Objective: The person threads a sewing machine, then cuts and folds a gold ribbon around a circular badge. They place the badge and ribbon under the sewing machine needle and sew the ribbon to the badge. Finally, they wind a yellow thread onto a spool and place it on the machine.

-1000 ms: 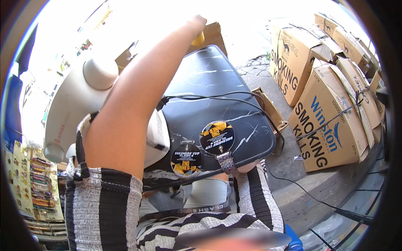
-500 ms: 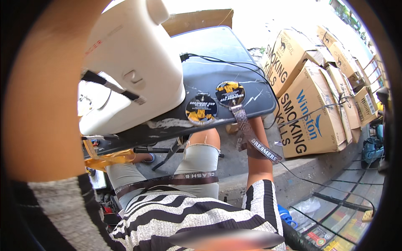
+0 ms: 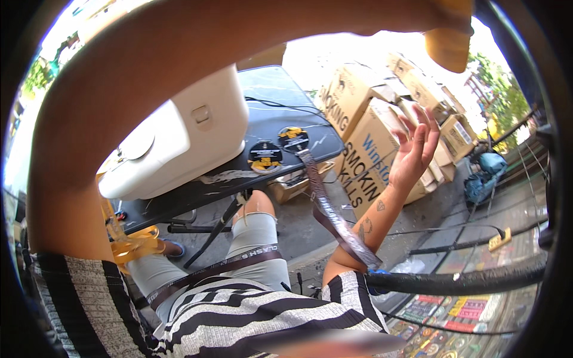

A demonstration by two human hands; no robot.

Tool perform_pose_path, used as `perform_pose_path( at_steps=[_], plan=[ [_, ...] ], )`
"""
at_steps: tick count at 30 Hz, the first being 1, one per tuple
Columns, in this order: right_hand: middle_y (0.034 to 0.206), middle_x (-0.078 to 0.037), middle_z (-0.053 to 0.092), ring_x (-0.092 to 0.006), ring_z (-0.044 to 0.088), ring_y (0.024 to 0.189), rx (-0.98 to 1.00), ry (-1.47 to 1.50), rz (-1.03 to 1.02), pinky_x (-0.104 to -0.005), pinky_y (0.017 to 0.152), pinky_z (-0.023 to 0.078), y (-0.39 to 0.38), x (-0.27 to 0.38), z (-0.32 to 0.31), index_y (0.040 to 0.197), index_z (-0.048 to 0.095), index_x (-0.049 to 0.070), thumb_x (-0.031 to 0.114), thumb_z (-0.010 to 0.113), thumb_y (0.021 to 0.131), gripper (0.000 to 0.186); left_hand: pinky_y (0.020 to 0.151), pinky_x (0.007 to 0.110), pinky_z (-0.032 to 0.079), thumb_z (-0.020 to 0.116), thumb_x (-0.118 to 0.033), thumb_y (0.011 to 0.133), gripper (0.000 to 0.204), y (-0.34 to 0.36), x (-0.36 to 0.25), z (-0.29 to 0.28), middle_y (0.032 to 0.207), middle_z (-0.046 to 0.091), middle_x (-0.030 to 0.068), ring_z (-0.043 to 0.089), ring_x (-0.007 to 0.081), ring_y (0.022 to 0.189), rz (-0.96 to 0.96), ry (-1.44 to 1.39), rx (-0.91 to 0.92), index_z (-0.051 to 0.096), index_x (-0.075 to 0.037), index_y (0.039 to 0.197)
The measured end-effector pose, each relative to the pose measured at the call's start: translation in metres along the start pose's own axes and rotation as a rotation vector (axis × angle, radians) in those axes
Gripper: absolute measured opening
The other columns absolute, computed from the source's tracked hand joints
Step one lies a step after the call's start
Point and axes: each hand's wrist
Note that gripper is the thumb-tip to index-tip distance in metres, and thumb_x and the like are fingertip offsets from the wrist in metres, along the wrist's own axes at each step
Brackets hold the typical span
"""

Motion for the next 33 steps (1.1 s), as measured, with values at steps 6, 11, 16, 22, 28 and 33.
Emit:
perform_pose_path(
  at_steps=[6, 11, 16, 22, 28, 33],
  plan=[
    [0.143, -0.021, 0.04, -0.033, 0.047, 0.127, 0.181, 0.082, -0.339, -0.0466, 0.104, 0.044, 0.021, 0.063, 0.041, 0.15, 0.022, 0.012, 0.028, 0.074, 0.084, 0.085, 0.076, 0.034, 0.056, 0.072, -0.028, 0.086, 0.035, -0.017, 0.023, 0.024, 0.099, 0.068, 0.0142, 0.068, 0.0236, 0.091, -0.13, -0.5, 0.027, 0.067, 0.001, 0.105],
    [0.133, -0.014, 0.051, -0.025, 0.053, 0.122, 0.131, 0.03, -0.432, -0.0387, 0.103, 0.045, 0.013, 0.09, 0.049, 0.139, 0.041, -0.002, 0.02, 0.071, 0.086, 0.065, 0.104, 0.043, 0.042, 0.072, -0.056, 0.082, 0.079, -0.047, 0.029, 0.017, 0.124, 0.06, 0.0174, 0.055, 0.0284, 0.121, -0.177, -0.238, 0.191, 0.048, -0.001, 0.133],
    [0.131, -0.017, 0.051, -0.0255, 0.058, 0.112, -0.005, -0.322, -0.484, -0.0379, 0.096, 0.05, 0.011, 0.117, 0.04, 0.138, 0.04, -0.007, 0.011, 0.062, 0.087, 0.059, 0.075, 0.029, 0.051, 0.066, -0.043, 0.091, 0.046, -0.073, 0.002, 0.004, 0.087, 0.066, 0.0081, 0.063, 0.0134, 0.084, -0.397, -0.341, 0.723, 0.058, -0.002, 0.112],
    [0.099, -0.005, 0.059, -0.0154, 0.056, 0.092, 0.394, -0.647, -0.253, -0.0257, 0.078, 0.045, -0.004, 0.123, 0.028, 0.111, 0.065, -0.001, 0.021, 0.062, 0.078, 0.04, 0.053, 0.027, 0.035, 0.061, -0.031, 0.097, 0.036, -0.081, -0.001, -0.039, 0.06, 0.052, -0.0009, 0.04, 0.0051, 0.056, -0.021, -0.208, 0.334, 0.065, 0.0, 0.079],
    [0.121, -0.014, 0.058, -0.0257, 0.061, 0.098, 0.331, 0.715, 0.005, -0.0359, 0.081, 0.054, -0.025, 0.088, 0.06, 0.137, 0.041, 0.0, 0.05, 0.052, 0.094, 0.066, 0.053, 0.038, 0.041, 0.061, -0.032, 0.096, 0.035, -0.137, -0.003, -0.034, 0.058, 0.051, 0.013, 0.045, 0.0237, 0.051, -0.373, 0.122, 0.213, 0.061, 0.0, 0.081],
    [0.111, -0.013, 0.059, -0.0223, 0.058, 0.098, 0.335, -0.558, -0.34, -0.0361, 0.082, 0.049, -0.04, 0.1, 0.062, 0.123, 0.056, -0.002, 0.031, 0.061, 0.09, 0.047, 0.046, 0.039, 0.036, 0.061, -0.03, 0.095, 0.036, -0.147, 0.002, -0.046, 0.055, 0.051, 0.013, 0.044, 0.03, 0.045, -0.024, 0.228, 0.056, 0.058, -0.002, 0.072]
  ],
)
Point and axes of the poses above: each hand's wrist, its own y-axis towards the middle knuckle, its own z-axis out of the palm, x = y × z
